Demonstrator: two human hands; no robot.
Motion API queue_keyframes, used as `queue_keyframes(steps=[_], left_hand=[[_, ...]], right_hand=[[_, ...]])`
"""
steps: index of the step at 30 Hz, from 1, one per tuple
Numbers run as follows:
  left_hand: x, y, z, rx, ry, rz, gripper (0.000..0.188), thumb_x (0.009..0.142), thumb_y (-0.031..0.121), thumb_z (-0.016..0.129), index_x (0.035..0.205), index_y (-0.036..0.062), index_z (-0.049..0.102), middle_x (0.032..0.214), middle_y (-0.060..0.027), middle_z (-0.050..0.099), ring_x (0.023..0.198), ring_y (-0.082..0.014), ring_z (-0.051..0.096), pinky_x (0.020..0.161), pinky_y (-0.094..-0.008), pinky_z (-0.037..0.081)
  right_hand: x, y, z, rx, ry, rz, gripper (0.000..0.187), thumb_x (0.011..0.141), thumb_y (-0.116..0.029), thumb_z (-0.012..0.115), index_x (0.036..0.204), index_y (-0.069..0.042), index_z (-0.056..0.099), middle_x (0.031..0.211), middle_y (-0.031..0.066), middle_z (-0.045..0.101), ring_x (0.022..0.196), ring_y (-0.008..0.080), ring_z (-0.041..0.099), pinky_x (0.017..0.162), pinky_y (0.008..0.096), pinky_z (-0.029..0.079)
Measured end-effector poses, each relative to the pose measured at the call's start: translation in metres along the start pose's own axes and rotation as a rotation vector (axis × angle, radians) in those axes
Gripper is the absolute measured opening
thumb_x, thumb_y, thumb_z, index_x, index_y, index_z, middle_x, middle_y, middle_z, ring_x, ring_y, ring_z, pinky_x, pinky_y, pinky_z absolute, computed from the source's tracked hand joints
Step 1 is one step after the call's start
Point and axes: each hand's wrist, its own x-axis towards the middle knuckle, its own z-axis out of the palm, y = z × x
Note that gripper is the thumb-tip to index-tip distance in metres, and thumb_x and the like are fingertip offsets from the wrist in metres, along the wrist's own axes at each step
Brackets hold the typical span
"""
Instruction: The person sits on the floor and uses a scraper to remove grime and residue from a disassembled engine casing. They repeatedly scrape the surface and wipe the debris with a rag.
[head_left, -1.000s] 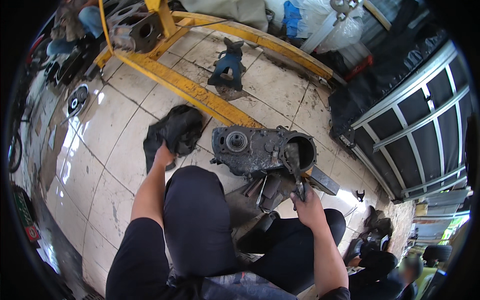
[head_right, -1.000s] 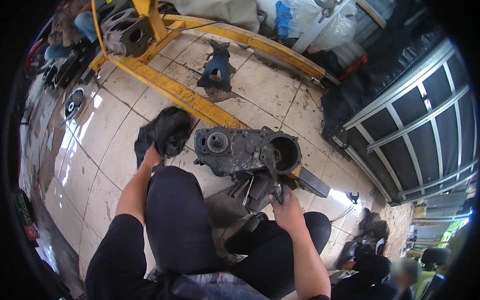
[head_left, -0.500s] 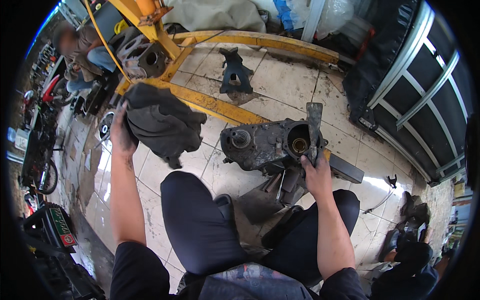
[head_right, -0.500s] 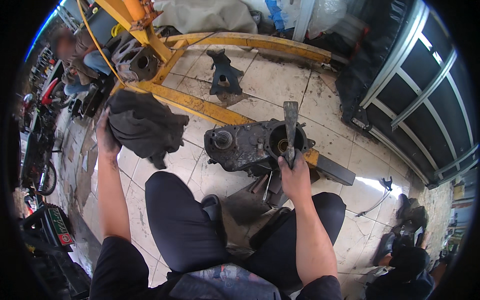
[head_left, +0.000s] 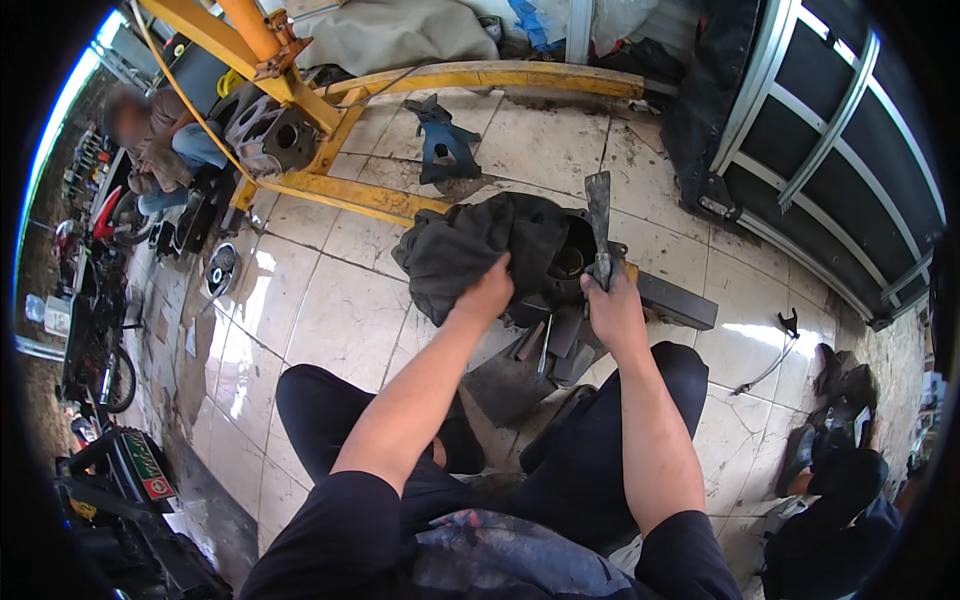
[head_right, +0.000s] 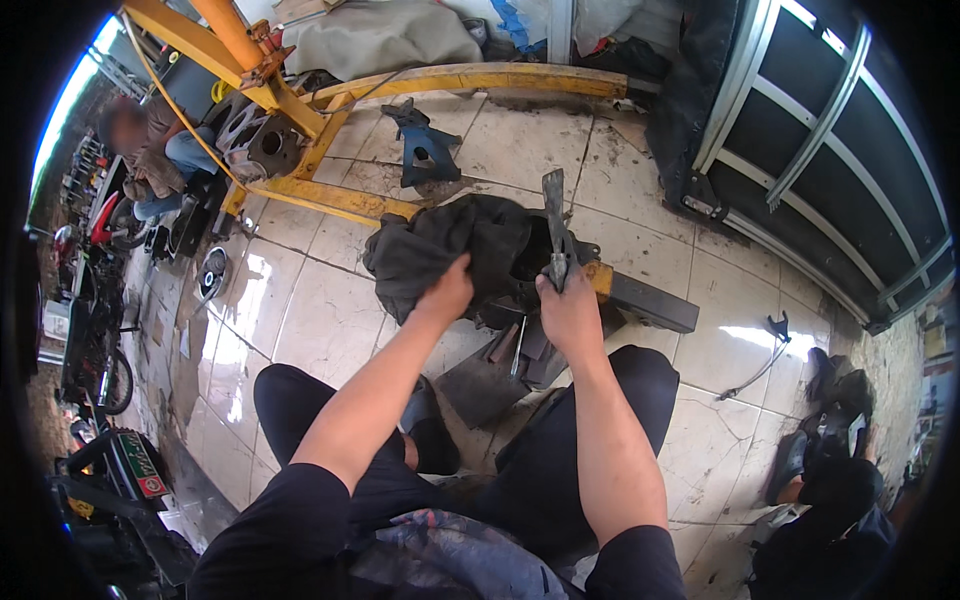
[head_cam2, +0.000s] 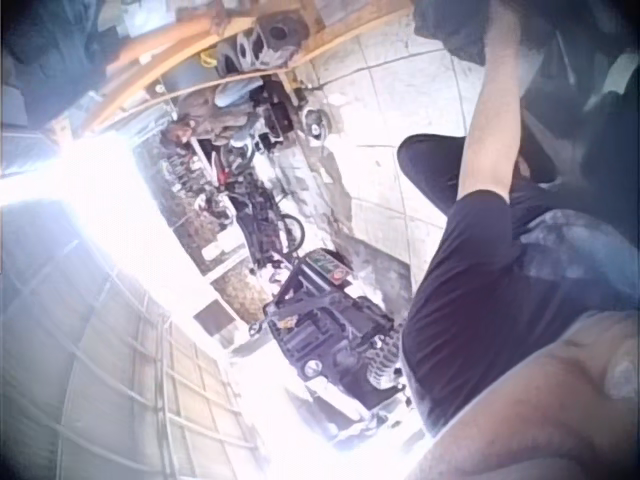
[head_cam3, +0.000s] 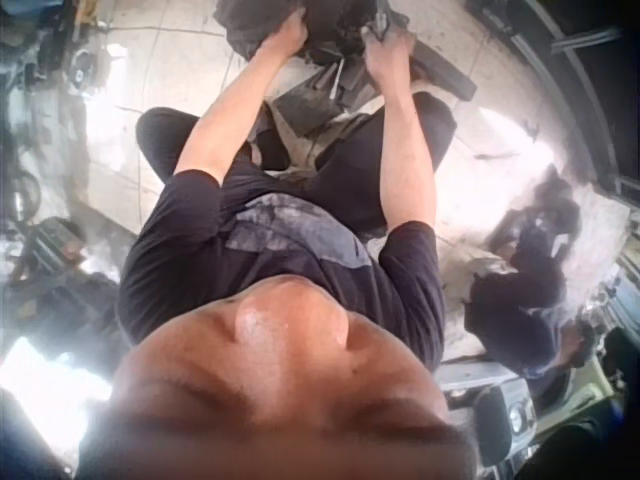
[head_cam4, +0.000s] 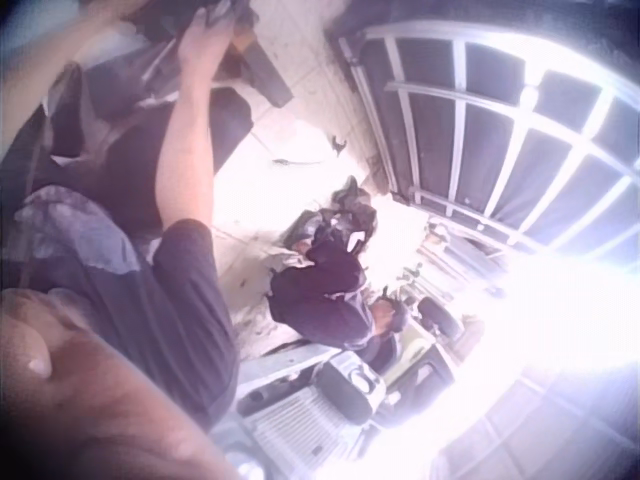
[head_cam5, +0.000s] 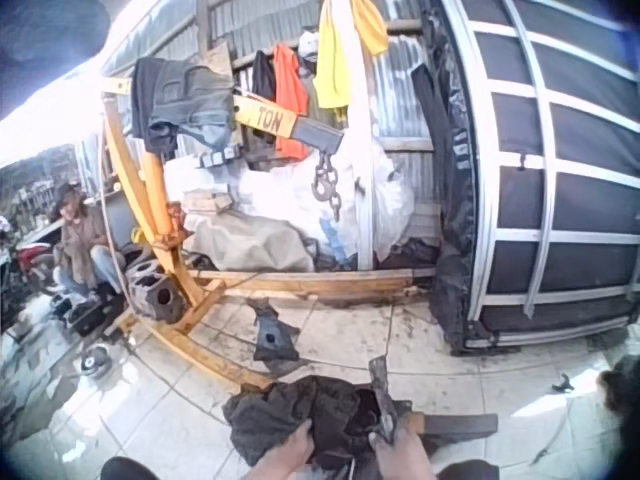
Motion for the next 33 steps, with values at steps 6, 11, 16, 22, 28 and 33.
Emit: queue_keyframes(steps=[6, 11, 16, 22, 28, 33], left_hand=[[-0.073, -0.077, -0.096, -0.130, -0.192, 0.378, 0.045, 0.088, 0.009, 0.058, 0.133, 0.0021, 0.061, 0.131, -0.0288, 0.061, 0.128, -0.0432, 0.055, 0.109, -0.0456, 0.043], [-0.052, -0.087, -0.213, -1.289, 0.652, -0.089, 0.040, 0.102, 0.027, 0.053, 0.131, -0.0005, 0.060, 0.131, -0.0153, 0.065, 0.118, -0.0277, 0.063, 0.103, -0.0438, 0.050], [-0.017, -0.069, -0.184, -0.288, 0.963, 0.423, 0.041, 0.096, 0.027, 0.061, 0.130, 0.0030, 0.062, 0.133, -0.0167, 0.063, 0.121, -0.0358, 0.061, 0.105, -0.0505, 0.049], [-0.083, 0.038, 0.000, 0.427, 0.050, 0.125, 0.055, 0.086, 0.032, 0.067, 0.131, 0.0022, 0.060, 0.153, -0.0249, 0.043, 0.143, -0.0450, 0.037, 0.120, -0.0505, 0.029], [-0.051, -0.024, -0.141, -0.086, -0.144, -0.302, 0.072, 0.085, 0.064, 0.070, 0.119, 0.0010, 0.070, 0.111, -0.0204, 0.073, 0.105, -0.0372, 0.069, 0.092, -0.0450, 0.053], [0.015, 0.064, -0.257, -0.735, 1.023, 0.001, 0.053, 0.105, 0.036, 0.059, 0.130, -0.0106, 0.055, 0.118, -0.0216, 0.066, 0.109, -0.0266, 0.062, 0.100, -0.0365, 0.046]], right_hand=[[0.011, -0.003, -0.007, 0.093, 0.035, -0.019, 0.029, 0.094, -0.019, 0.065, 0.113, 0.003, 0.061, 0.105, 0.0263, 0.068, 0.105, 0.0462, 0.064, 0.091, 0.0460, 0.049], [0.015, 0.008, -0.015, 0.127, 0.054, 0.008, 0.034, 0.094, -0.020, 0.065, 0.113, 0.007, 0.060, 0.104, 0.0291, 0.068, 0.104, 0.0462, 0.064, 0.090, 0.0451, 0.049], [0.014, 0.006, -0.014, 0.196, 0.032, 0.007, 0.034, 0.094, -0.020, 0.065, 0.112, 0.008, 0.060, 0.101, 0.0286, 0.068, 0.101, 0.0458, 0.065, 0.089, 0.0449, 0.049], [0.004, 0.000, -0.022, 0.164, 0.079, -0.030, 0.030, 0.093, -0.020, 0.066, 0.105, 0.007, 0.061, 0.094, 0.0261, 0.067, 0.094, 0.0438, 0.065, 0.086, 0.0452, 0.050], [0.000, 0.011, -0.033, 0.269, 0.062, 0.084, 0.032, 0.093, -0.022, 0.065, 0.103, 0.008, 0.061, 0.087, 0.0251, 0.068, 0.086, 0.0424, 0.065, 0.083, 0.0452, 0.050], [0.014, 0.036, -0.036, 0.229, 0.133, 0.033, 0.030, 0.093, -0.020, 0.065, 0.106, 0.007, 0.062, 0.092, 0.0256, 0.069, 0.089, 0.0429, 0.066, 0.084, 0.0454, 0.050]])
